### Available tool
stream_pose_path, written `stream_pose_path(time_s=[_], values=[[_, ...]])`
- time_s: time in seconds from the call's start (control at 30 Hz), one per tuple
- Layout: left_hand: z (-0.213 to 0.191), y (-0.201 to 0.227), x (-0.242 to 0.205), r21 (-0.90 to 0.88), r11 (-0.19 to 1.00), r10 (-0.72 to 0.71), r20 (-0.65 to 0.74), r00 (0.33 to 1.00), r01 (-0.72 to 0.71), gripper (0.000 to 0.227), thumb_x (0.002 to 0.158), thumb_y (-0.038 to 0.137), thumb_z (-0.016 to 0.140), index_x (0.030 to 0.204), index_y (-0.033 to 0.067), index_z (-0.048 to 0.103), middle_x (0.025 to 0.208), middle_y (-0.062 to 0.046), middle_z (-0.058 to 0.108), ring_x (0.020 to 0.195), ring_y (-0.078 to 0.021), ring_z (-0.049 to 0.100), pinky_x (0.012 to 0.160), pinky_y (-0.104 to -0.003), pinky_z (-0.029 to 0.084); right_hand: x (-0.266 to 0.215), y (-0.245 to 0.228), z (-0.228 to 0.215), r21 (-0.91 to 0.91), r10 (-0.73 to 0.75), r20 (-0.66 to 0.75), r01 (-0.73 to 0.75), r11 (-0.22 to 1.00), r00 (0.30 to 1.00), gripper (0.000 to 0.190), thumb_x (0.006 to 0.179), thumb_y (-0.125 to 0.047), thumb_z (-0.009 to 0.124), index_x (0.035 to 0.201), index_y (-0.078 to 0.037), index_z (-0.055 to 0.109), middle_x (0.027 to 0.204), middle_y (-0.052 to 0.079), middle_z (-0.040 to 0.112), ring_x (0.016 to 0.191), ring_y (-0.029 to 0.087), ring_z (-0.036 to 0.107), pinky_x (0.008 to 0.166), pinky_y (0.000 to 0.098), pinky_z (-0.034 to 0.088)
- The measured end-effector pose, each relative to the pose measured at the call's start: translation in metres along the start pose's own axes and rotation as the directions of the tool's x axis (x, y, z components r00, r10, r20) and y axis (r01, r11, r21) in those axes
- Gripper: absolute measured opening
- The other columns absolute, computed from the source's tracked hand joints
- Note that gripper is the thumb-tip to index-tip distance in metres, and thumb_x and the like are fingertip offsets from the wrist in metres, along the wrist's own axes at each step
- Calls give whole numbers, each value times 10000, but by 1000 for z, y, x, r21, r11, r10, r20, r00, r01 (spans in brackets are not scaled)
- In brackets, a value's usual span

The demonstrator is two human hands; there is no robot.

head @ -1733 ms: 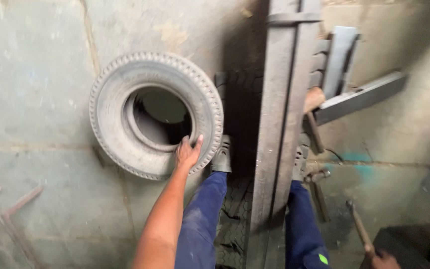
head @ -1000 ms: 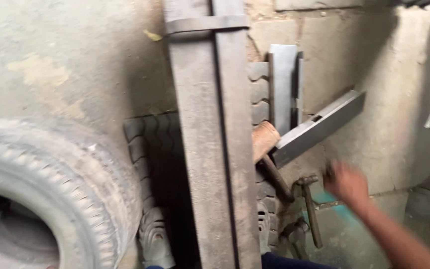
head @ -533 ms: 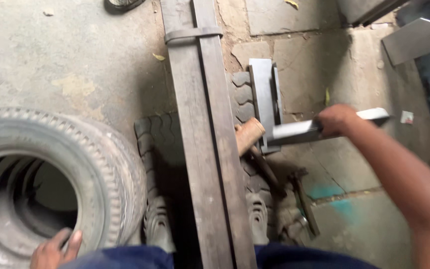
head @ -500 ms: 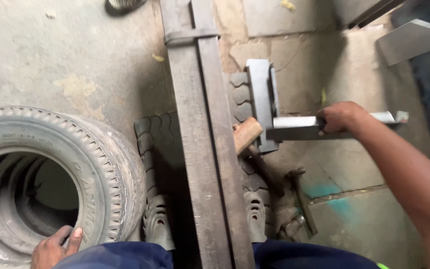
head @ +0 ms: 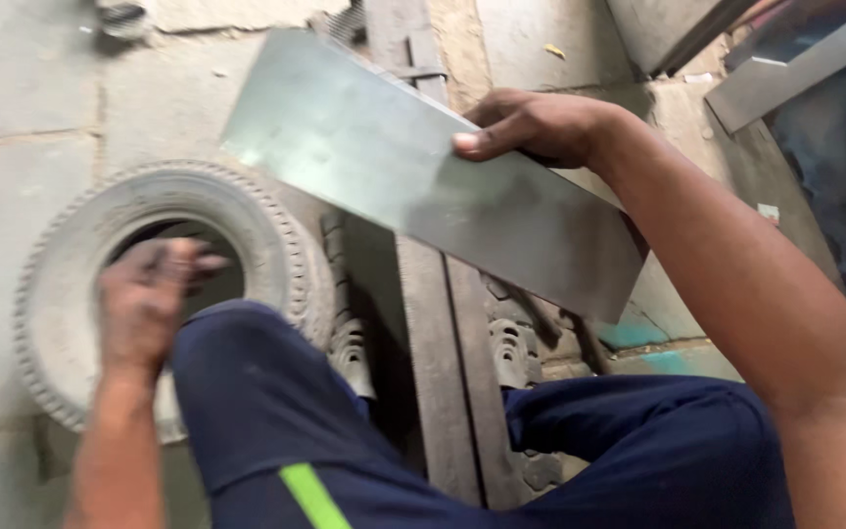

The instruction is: The person sits on the floor and uses a hammer to bend a rectangular metal sheet placed over a tire. They repeatedly strike the metal to shape it, occasionally lifting it to check the bend before continuing to hammer.

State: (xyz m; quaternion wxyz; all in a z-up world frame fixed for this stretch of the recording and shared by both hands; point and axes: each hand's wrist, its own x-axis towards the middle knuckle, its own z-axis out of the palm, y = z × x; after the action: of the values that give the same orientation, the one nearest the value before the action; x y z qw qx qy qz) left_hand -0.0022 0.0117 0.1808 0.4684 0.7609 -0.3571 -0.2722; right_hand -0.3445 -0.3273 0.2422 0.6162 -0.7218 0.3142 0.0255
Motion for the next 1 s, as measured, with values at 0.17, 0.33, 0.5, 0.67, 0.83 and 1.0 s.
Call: stream_pose_path(time_s=[0.17,0.33,0.5,0.67,0.83,1.0], values=[[81,79,-93,-599,799,188,328,926,49,590,894,292,722,1366,10,507,1188,-154,737,1062,-246,732,837,-319,596,-33,-114,71,-219,-71,10,72,973,997,847,739,-580,768,1328,8,613,1198,152,711,1134,252,697,946,357,550],[79,117,-137,-894,442,392,264,881,72,514,1031,242,778,1286,-139,545,1090,-182,642,976,-263,636,867,-370,532,-59,-157,120,-119,-131,238,162,980,962,784,782,-602,691,1222,46,725,1047,156,790,961,231,748,811,368,592],[76,148,-171,-895,447,68,41,997,6,426,900,101,693,1288,-12,559,1118,-78,665,996,-172,675,863,-314,555,-61,-146,137,-221,-132,272,195,956,953,742,823,-588,677,1188,54,745,1021,134,784,927,186,726,771,345,570],[79,113,-151,-928,373,105,69,992,25,324,954,79,673,1257,-12,604,1058,-84,658,902,-169,656,774,-306,530,-63,-93,114,-137,-275,308,329,934,911,820,848,-525,759,1376,64,546,1208,142,706,1100,231,698,931,324,532],[99,57,-94,-891,419,-35,180,983,178,354,997,229,656,1281,35,575,984,-94,573,889,-233,617,847,-469,601,-33,-37,127,-319,-334,45,330,888,941,810,735,-417,812,1380,-3,551,1176,171,721,1060,294,713,894,353,566],[153,-20,-57,-936,160,-153,292,944,315,532,893,438,584,1313,115,536,1188,-166,673,1070,-358,680,907,-506,603,32,77,187,-845,-704,10,382,373,710,451,807,-313,798,1120,-46,611,953,124,628,888,334,660,751,459,524]])
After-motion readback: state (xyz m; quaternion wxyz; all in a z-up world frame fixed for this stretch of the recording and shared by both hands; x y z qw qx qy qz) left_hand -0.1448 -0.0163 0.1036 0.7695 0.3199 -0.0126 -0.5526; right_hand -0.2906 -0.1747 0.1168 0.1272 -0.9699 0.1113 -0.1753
